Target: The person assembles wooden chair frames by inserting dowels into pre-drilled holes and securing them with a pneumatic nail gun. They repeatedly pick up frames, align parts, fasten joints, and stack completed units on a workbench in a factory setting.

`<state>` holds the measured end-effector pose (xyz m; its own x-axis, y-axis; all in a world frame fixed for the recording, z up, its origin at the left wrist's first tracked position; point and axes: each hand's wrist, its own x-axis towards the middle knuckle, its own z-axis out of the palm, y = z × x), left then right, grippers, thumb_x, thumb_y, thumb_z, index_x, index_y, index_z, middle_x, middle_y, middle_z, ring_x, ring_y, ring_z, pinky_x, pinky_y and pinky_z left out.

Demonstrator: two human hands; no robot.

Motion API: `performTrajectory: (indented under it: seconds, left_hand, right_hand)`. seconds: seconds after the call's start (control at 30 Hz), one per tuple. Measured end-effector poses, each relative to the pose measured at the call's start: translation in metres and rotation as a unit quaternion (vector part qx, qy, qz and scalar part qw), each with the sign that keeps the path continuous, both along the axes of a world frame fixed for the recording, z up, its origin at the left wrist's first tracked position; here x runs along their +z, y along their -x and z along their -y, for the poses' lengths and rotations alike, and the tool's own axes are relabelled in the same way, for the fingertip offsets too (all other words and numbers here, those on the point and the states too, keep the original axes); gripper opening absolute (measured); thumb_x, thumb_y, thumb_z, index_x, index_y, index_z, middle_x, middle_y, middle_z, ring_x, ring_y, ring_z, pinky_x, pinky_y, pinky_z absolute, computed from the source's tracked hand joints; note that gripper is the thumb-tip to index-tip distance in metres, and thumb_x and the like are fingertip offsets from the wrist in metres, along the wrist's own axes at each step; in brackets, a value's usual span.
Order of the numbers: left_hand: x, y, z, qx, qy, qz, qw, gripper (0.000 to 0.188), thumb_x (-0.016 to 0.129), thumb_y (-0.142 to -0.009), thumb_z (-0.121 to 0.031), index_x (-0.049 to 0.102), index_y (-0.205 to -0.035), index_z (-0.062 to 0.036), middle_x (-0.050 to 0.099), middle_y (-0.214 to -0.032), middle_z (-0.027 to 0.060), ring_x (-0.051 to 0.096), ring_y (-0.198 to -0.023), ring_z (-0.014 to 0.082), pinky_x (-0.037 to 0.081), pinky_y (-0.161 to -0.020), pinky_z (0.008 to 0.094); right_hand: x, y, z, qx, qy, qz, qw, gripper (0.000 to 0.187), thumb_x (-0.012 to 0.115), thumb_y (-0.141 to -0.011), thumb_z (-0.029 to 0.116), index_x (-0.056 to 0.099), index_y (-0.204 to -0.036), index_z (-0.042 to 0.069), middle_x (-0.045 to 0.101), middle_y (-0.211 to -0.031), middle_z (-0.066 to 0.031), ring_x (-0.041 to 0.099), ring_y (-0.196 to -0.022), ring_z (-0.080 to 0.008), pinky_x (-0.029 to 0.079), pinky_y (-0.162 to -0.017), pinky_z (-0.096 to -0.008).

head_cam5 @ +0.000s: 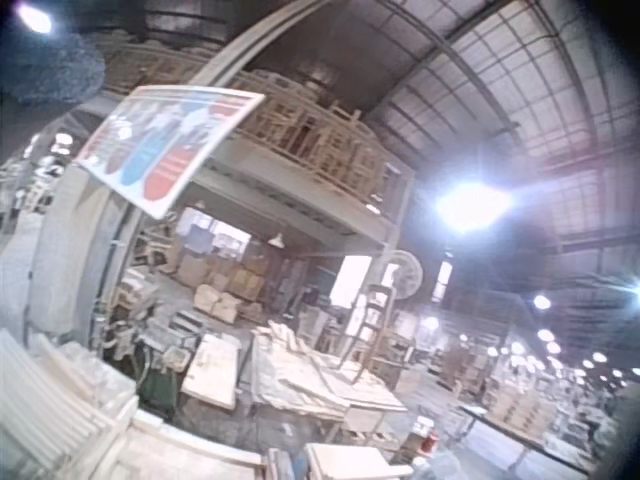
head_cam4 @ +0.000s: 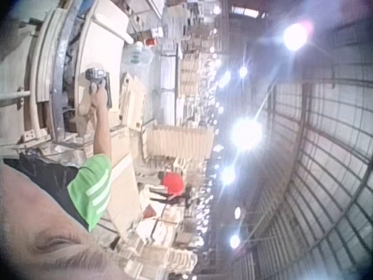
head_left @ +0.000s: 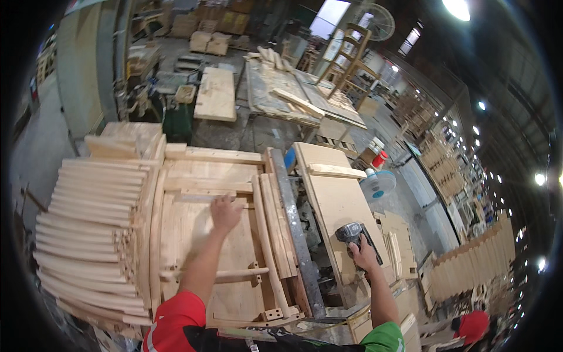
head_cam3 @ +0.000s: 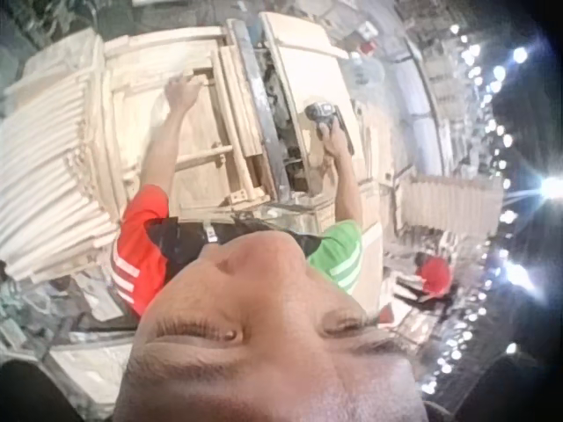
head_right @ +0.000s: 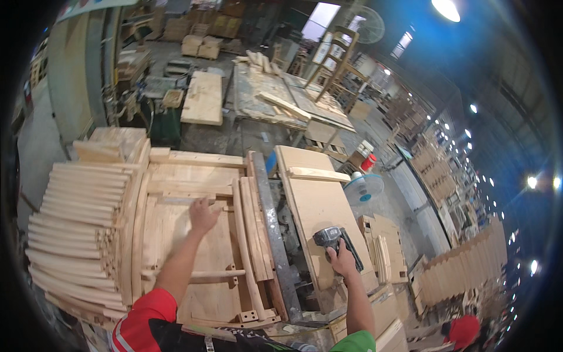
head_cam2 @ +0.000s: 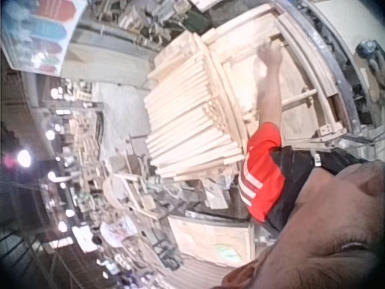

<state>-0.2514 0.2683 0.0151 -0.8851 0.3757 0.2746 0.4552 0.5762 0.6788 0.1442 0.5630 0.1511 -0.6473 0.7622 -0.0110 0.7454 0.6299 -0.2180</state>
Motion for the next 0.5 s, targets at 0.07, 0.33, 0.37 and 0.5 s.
performTrajectory:
  seconds: [0.07, 0.33, 0.37, 0.5]
  left_hand:
    - [0.001, -0.054, -0.017, -0.008, -0.119, 0.046, 0.992, 0.061, 0.081, -0.089, -0.044, 0.068, -0.130, -0.0015, 0.072, -0.117, 0.0224, 0.065, -0.116, 0.0438, 0.051, -0.103, 0.0542]
    - [-0.006, -0.201, 0.064, -0.246, -0.240, 0.516, 0.785, 0.064, 0.066, -0.104, -0.055, 0.063, -0.138, -0.0021, 0.076, -0.117, 0.0121, 0.075, -0.104, 0.0223, 0.062, -0.085, 0.0383]
    - [0.006, -0.211, 0.077, -0.249, -0.263, 0.596, 0.717, 0.067, 0.063, -0.104, -0.059, 0.061, -0.141, -0.0028, 0.075, -0.120, 0.0124, 0.075, -0.105, 0.0223, 0.063, -0.086, 0.0388]
    - [0.040, -0.229, 0.118, -0.277, -0.374, 0.755, 0.462, 0.078, 0.057, -0.102, -0.070, 0.057, -0.145, -0.0041, 0.073, -0.124, 0.0143, 0.074, -0.106, 0.0231, 0.065, -0.085, 0.0428]
  right_hand:
    - [0.014, -0.025, -0.018, 0.031, -0.032, -0.028, 0.999, 0.072, 0.062, -0.104, 0.045, 0.047, -0.152, -0.006, 0.072, -0.109, -0.0315, 0.072, -0.101, -0.0428, 0.056, -0.089, -0.0496]
    - [0.060, 0.036, 0.098, 0.086, 0.238, 0.018, 0.967, 0.062, 0.063, -0.107, 0.041, 0.052, -0.144, -0.008, 0.072, -0.085, -0.0214, 0.072, -0.071, -0.0258, 0.058, -0.067, -0.0404]
    - [0.059, 0.040, 0.123, 0.116, 0.234, 0.053, 0.964, 0.065, 0.063, -0.107, 0.043, 0.051, -0.146, -0.008, 0.073, -0.085, -0.0231, 0.074, -0.072, -0.0289, 0.058, -0.068, -0.0420]
    - [0.050, 0.054, 0.204, 0.357, 0.088, 0.231, 0.901, 0.085, 0.063, -0.103, 0.054, 0.038, -0.155, -0.007, 0.074, -0.090, -0.0306, 0.075, -0.085, -0.0464, 0.059, -0.075, -0.0543]
